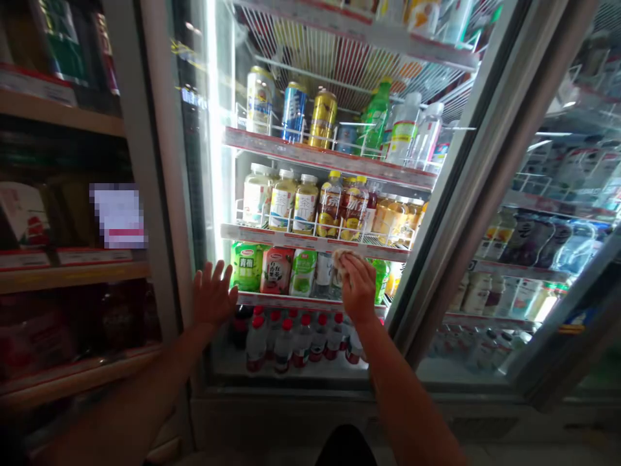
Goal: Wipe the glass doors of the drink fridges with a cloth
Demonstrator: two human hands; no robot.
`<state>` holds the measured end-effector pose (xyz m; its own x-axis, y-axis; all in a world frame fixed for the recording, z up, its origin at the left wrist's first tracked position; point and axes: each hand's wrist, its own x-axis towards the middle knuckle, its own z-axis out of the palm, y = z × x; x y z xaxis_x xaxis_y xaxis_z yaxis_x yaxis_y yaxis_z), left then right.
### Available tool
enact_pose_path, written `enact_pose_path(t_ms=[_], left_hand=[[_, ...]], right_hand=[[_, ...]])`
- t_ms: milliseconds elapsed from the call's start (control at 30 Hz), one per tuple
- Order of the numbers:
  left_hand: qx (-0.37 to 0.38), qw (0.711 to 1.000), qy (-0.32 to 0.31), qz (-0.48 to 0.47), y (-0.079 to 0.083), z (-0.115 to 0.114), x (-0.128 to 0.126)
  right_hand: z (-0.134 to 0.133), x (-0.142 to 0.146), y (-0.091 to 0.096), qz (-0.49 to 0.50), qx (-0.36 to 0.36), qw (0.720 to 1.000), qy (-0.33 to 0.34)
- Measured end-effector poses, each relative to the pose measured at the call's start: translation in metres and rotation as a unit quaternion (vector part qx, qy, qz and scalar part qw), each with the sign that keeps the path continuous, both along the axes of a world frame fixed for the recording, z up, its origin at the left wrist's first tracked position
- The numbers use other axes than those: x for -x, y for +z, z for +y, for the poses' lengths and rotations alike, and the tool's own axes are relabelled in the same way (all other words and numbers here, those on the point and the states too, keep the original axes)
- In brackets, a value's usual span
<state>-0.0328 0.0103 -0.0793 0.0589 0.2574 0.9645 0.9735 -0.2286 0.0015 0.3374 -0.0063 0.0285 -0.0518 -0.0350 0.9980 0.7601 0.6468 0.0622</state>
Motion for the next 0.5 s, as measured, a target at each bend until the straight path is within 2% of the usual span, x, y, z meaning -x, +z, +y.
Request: enact_pose_path(t_ms=[100,167,233,367,433,500], left_hand=[[-0.004,1.000,-0.010,-0.005,0.000,0.000,0.000],[-0.006,1.000,-0.006,-0.001,0.000,0.001,-0.001],[-0.009,1.000,0.002,0.008,0.000,0.001,-0.001],[-0.012,1.000,0.005,0.011,0.001,0.000,-0.001],[-0.004,1.000,0.004,0.006,0.001,0.000,-0.001],[0.006,1.000,0.006,0.000,0.001,0.000,-0.001]], right_hand=[[0.005,-0.014,0.022,0.084,-0.002,0.996,-0.004],[0.007,-0.019,0.029,0.149,0.001,0.989,-0.009],[0.008,-0.017,0.019,0.166,0.008,0.986,-0.020],[0.004,-0.011,-0.015,0.087,0.012,0.995,-0.044],[0.005,-0.016,-0.014,0.072,0.018,0.996,-0.039],[0.009,-0.026,0.001,0.117,0.022,0.992,-0.029]])
